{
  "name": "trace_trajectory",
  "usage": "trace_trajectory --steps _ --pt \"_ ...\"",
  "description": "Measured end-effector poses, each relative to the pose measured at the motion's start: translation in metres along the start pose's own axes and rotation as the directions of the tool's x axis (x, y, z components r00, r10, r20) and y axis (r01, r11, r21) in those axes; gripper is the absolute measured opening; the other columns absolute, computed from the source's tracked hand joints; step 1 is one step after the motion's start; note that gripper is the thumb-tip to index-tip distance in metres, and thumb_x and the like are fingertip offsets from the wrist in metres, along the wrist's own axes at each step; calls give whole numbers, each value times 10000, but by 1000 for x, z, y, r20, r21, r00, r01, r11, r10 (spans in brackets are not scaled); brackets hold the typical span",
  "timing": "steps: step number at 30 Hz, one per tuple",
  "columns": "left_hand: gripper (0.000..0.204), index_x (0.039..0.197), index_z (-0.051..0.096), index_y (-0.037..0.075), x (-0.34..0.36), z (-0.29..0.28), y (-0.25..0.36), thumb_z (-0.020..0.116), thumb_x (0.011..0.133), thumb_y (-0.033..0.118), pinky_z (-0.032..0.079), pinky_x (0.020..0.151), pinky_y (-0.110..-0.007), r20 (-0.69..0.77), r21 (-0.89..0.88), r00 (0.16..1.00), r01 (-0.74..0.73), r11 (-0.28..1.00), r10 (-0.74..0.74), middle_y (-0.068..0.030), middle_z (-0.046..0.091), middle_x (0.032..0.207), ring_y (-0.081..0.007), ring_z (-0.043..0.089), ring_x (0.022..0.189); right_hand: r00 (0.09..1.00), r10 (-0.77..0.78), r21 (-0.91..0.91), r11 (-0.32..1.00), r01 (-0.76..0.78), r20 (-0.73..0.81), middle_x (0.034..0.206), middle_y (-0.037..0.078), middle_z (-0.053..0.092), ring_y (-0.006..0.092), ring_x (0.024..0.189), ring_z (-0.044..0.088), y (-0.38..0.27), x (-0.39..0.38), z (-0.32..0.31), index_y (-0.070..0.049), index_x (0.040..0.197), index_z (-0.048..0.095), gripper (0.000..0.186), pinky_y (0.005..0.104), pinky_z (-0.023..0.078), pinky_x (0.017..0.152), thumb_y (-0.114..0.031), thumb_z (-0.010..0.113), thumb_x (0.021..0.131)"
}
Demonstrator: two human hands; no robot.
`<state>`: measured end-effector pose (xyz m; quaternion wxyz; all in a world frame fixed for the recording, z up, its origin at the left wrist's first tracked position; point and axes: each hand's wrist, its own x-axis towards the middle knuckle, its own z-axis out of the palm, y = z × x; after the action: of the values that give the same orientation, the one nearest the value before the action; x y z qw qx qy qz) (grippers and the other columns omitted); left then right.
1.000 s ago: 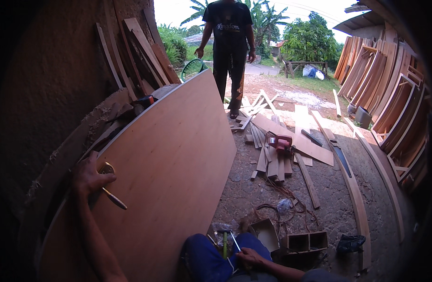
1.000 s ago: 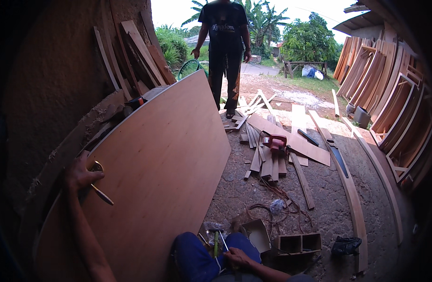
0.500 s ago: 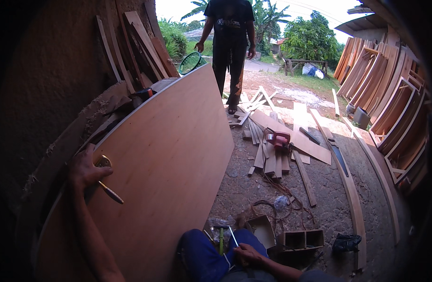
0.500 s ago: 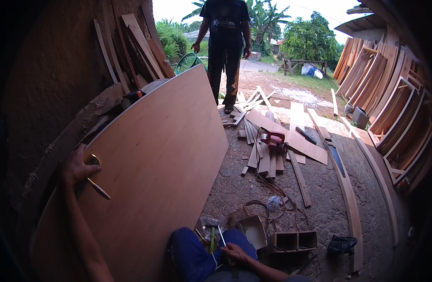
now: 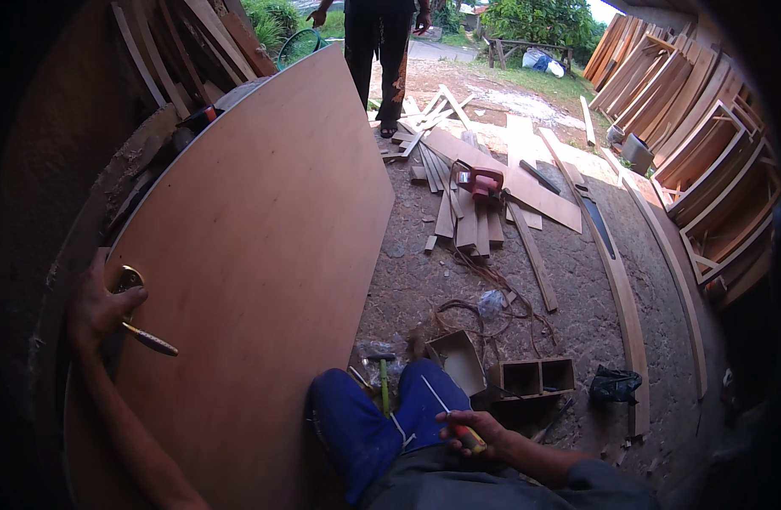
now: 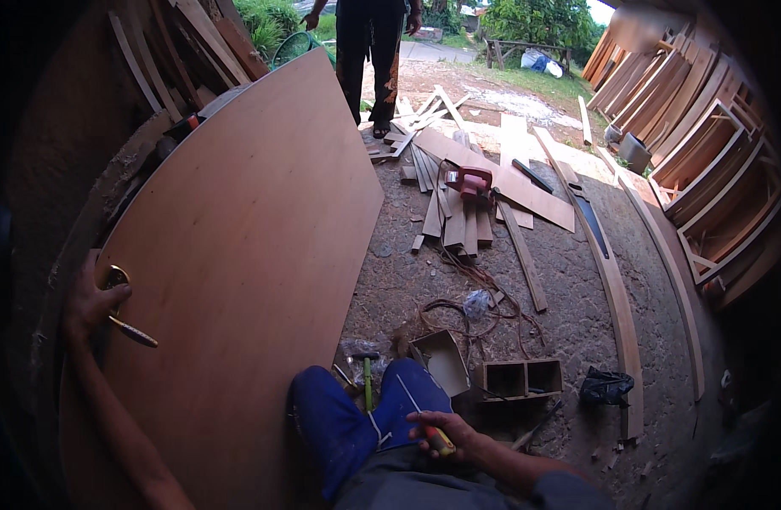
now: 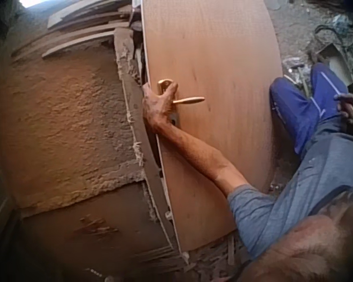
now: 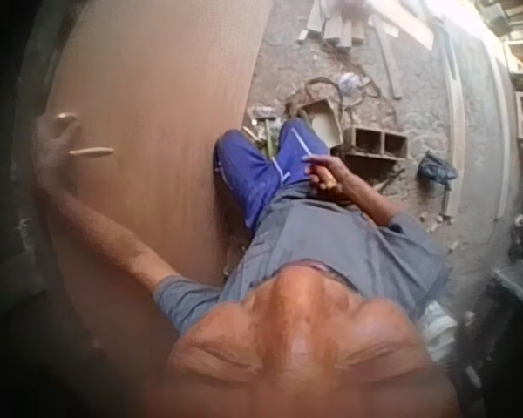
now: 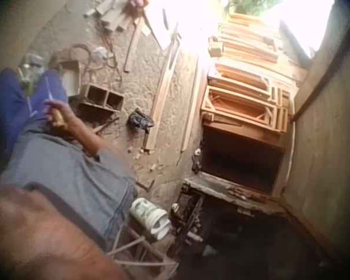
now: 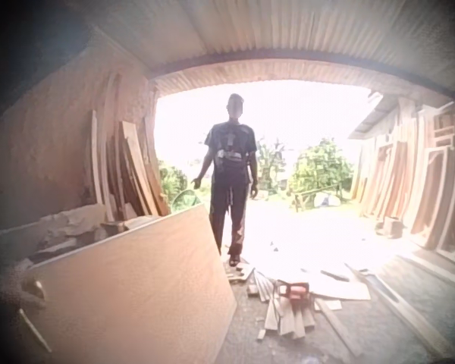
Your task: The person installs a gold door handle on a wooden door. They position the handle, insert screws, and use a hammer and screwdriver to secure it in place.
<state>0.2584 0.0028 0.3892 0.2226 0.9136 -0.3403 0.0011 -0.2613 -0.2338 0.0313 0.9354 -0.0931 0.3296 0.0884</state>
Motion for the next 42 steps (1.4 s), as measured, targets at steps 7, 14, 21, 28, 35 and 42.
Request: trace_trajectory --steps 7,14,21,28,35,42 --pt "614 1246 572 15 -10 -3 5 838 707 140 547 920 -414 -89 96 996 26 995 -18 -167 725 1129 -289 711 1068 984 3 -242 969 -46 -175 997 140 710 206 648 673 -84 15 6 -109 1258 608 303 324 538 459 -309 589 1032" --pt "731 1295 564 58 -14 -8 31 873 674 290 519 980 -458 -93 273 987 152 950 -131 -187 720 1203 -370 685 1150 974 -173 -494 865 80 -146 997 129 717 176 626 673 -182 27 21 -84 1254 670 365 337 588 450 -329 656 983" --pt "789 1302 541 38 -16 -9 15 876 695 415 504 1029 -465 -77 346 982 187 919 -171 -209 689 1265 -399 647 1209 488 -836 -583 272 765 250 816 11 627 83 502 550 -250 -4 174 -116 1386 495 379 250 479 433 -179 569 1020" --pt "808 1261 524 38 -10 -8 14 837 711 541 464 1073 -471 -55 429 987 162 889 -153 -211 685 1269 -389 627 1241 767 -602 -857 257 447 220 1000 106 613 124 554 546 -112 37 159 -94 1471 313 694 269 430 422 -79 686 886" --pt "831 1284 523 45 -10 -5 14 795 727 599 412 1112 -512 -50 433 983 183 883 -178 -198 675 1297 -377 606 1278 191 -233 -290 -883 369 953 1116 157 680 334 874 703 -88 15 276 -67 1428 535 626 386 600 748 -2 709 831" --pt "841 1335 519 70 -16 -11 23 765 755 627 408 1153 -514 -17 431 972 219 875 -235 -168 637 1381 -346 577 1331 125 0 -26 -978 207 992 1084 103 726 275 885 740 -86 9 376 -150 1404 615 583 382 609 709 -7 745 854"
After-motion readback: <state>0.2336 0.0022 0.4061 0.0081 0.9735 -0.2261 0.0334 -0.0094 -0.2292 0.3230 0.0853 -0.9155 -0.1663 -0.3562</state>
